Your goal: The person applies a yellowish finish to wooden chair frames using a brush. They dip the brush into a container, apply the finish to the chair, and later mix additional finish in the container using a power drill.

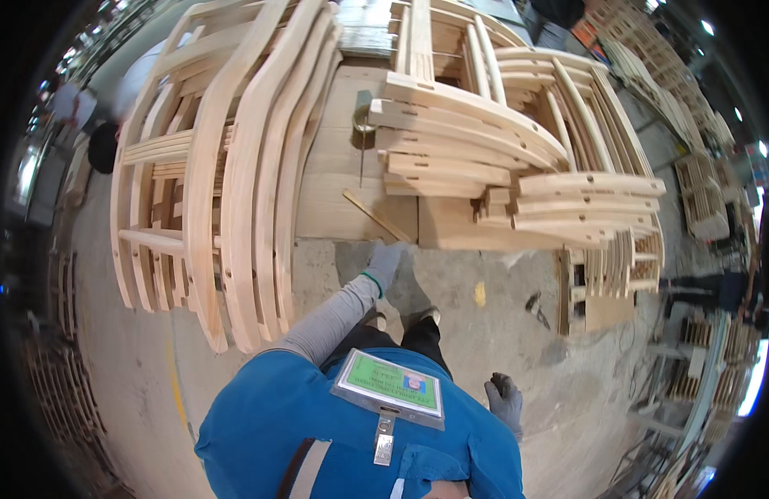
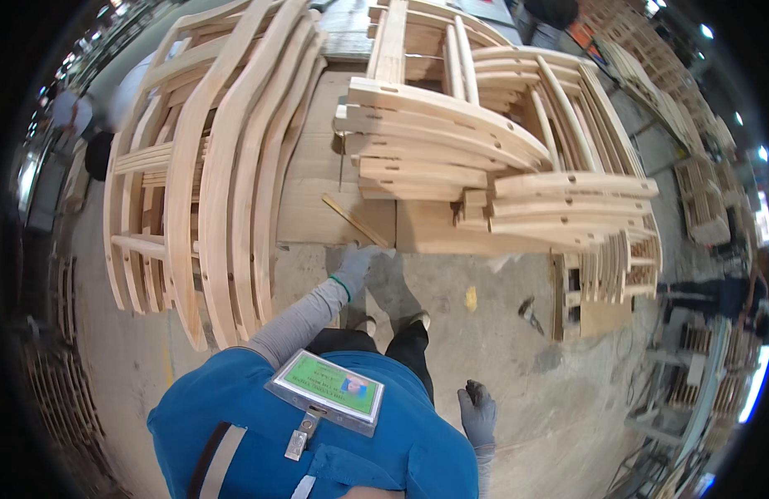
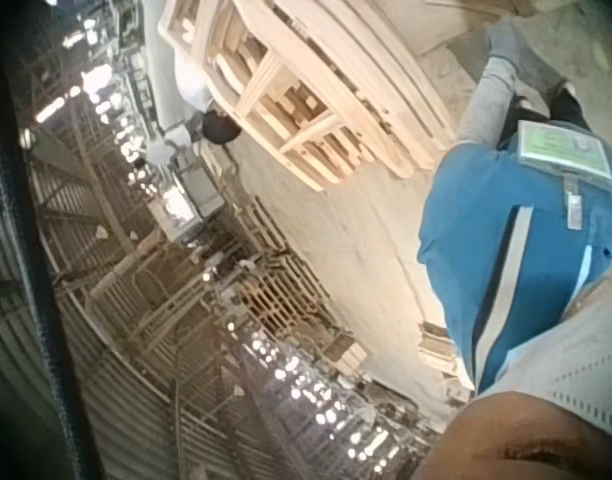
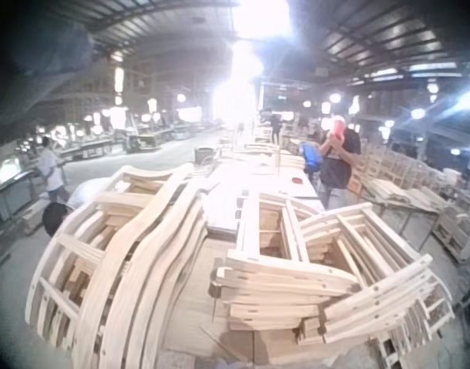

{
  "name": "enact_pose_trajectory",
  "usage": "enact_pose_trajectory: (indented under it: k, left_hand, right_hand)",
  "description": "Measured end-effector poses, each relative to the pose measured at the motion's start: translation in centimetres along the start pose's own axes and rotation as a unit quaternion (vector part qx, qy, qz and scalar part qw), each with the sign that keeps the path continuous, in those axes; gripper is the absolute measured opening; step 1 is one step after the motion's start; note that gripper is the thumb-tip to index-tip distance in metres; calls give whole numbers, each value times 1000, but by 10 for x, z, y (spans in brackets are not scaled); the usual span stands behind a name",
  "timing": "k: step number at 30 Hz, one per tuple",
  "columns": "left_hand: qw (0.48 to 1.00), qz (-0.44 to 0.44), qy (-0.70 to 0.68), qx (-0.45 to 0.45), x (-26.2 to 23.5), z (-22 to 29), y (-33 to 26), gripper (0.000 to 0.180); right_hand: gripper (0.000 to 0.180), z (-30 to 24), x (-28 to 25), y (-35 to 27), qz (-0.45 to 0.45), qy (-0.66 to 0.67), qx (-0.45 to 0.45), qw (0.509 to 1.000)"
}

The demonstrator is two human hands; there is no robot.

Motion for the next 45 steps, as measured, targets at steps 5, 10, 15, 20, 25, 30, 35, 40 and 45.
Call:
enact_pose_trajectory:
  k: [5,10,15,20,25,30,35,40,45]
  left_hand:
    - [969,218,3,117,-45,23,47,60]
    - [878,242,289,295,-67,85,96,74]
    - [874,137,435,169,-68,103,156,75]
    - [875,31,468,122,-73,78,215,40]
    - [989,-104,55,89,-96,138,179,18]
    - [952,-217,-147,161,-95,331,72,20]
    - [914,-348,-31,205,-77,380,74,21]
    - [909,-29,145,390,-87,355,240,41]
    - [778,11,531,337,-108,262,384,68]
  right_hand:
    - [29,-92,-34,90,-24,-144,-175,974]
    - [18,-232,-32,107,-89,-99,-310,941]
    - [20,-363,0,108,-90,-119,-448,881]
    - [24,-438,38,109,-89,-130,-508,847]
    - [29,-491,53,116,-67,-118,-561,817]
    - [53,-556,93,118,-36,-306,-589,747]
    - [43,-572,130,137,-20,-199,-584,787]
    - [23,-530,89,161,17,78,-536,841]
    - [54,-466,56,150,43,165,-391,905]
Point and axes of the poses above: each hand's wrist, its own y-axis towards the middle knuckle, its own x-axis out of the palm, z = x × y, the point moved 3 cm from there along y, towards the middle knuckle, and after that the axes turned 14 degrees about x, right-handed, at the moved point
